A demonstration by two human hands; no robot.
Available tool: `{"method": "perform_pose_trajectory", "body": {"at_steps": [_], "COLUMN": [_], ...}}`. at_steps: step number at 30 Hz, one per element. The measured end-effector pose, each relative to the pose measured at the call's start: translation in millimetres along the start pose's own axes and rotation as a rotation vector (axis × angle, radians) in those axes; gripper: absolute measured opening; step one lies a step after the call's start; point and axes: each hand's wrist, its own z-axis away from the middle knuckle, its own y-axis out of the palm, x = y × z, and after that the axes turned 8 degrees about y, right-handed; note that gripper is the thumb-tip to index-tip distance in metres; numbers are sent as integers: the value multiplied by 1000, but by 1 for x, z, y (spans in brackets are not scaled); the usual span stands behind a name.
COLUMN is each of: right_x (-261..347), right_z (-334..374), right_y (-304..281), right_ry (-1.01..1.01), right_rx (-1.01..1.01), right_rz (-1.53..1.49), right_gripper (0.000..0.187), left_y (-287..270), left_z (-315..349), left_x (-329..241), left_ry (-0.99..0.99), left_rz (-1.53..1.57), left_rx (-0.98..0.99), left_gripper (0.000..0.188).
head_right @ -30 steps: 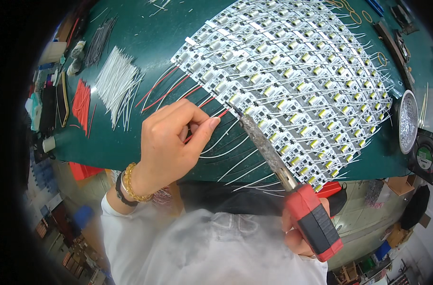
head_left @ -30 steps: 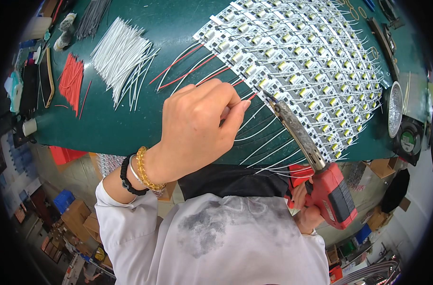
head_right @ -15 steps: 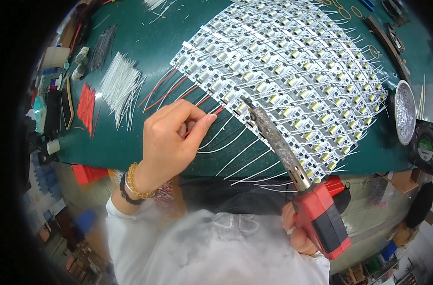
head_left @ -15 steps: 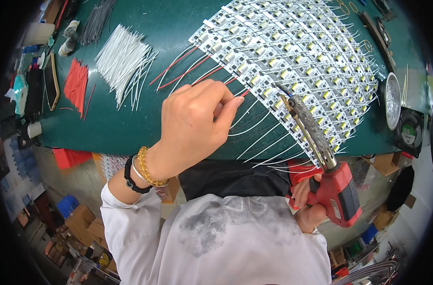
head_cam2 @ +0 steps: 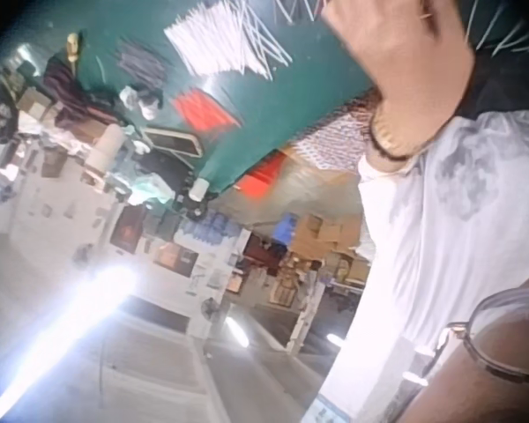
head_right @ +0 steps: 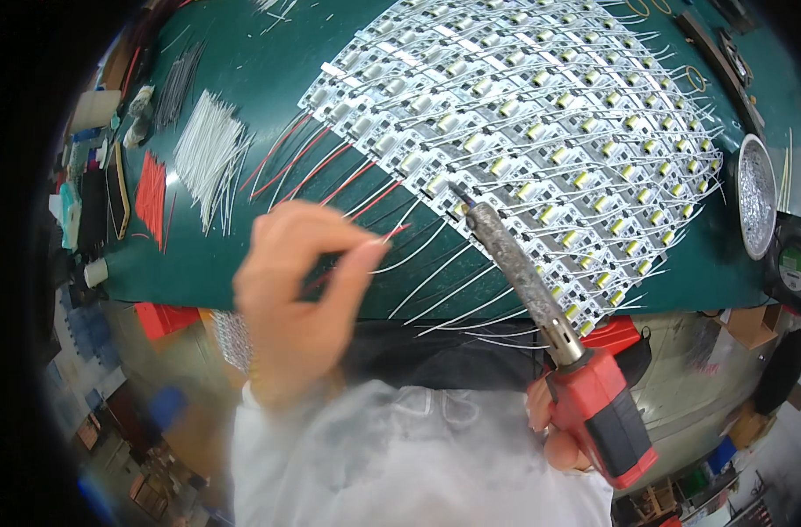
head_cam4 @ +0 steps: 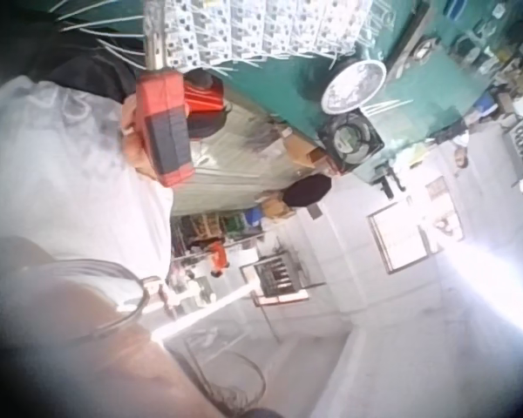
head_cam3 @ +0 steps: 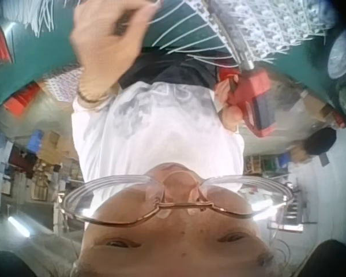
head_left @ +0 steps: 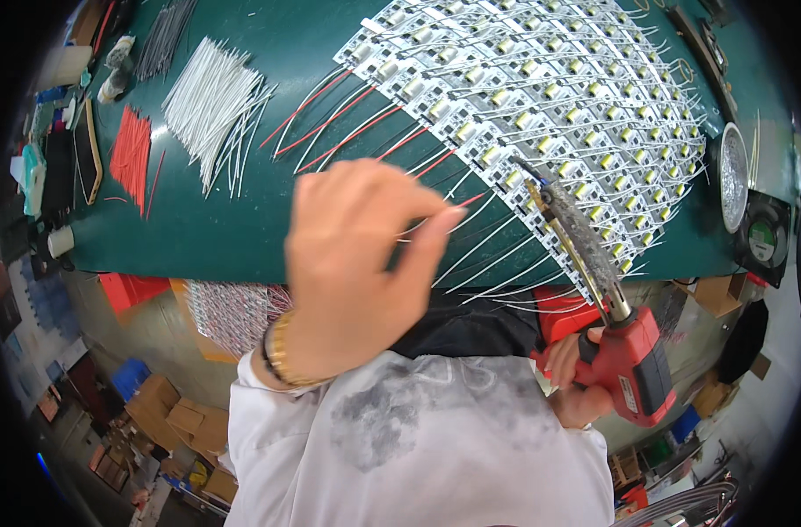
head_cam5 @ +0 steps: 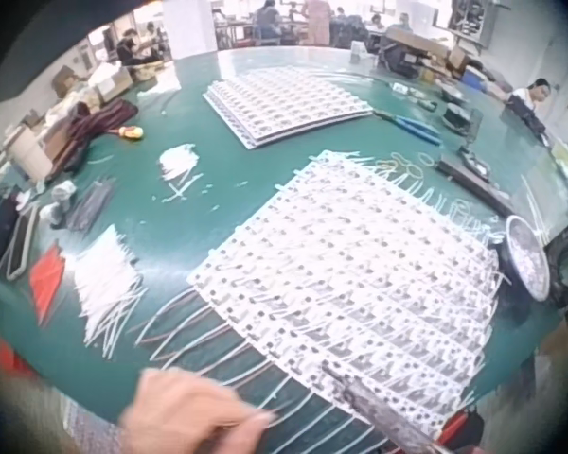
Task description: The person solders black, white, and red wires to an LED circuit board using a soldering iron, taking the wires from piles on the workbench and attaching them one by one.
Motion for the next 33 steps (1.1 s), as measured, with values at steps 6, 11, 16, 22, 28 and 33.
{"method": "perform_pose_trajectory", "body": {"at_steps": [6,11,16,22,28,33], "right_x": [9,7,1,4,-9,-22], "right_z": [0,3,20,13,18,24], "right_y": [-19,-25,-17,-25,-21,-52], "right_ry": [241,317,340,259,258,336], "right_rx": [251,283,48,181,161,317], "right_rz": [-98,-6,150,160,107,-42], "right_gripper": [29,16,21,18,16,85], "left_y": [35,31,32,33,37,23], "left_z": [11,11,11,9,12,12], "left_x": [10,11,11,13,23,14], "left_ry": [-13,-38,-24,-10,44,29], "left_rz": [-136,-119,-120,-101,-106,-164], "left_rx": [-39,-16,-18,-36,-92,-19], "left_gripper": [12,12,12,13,15,14]}}
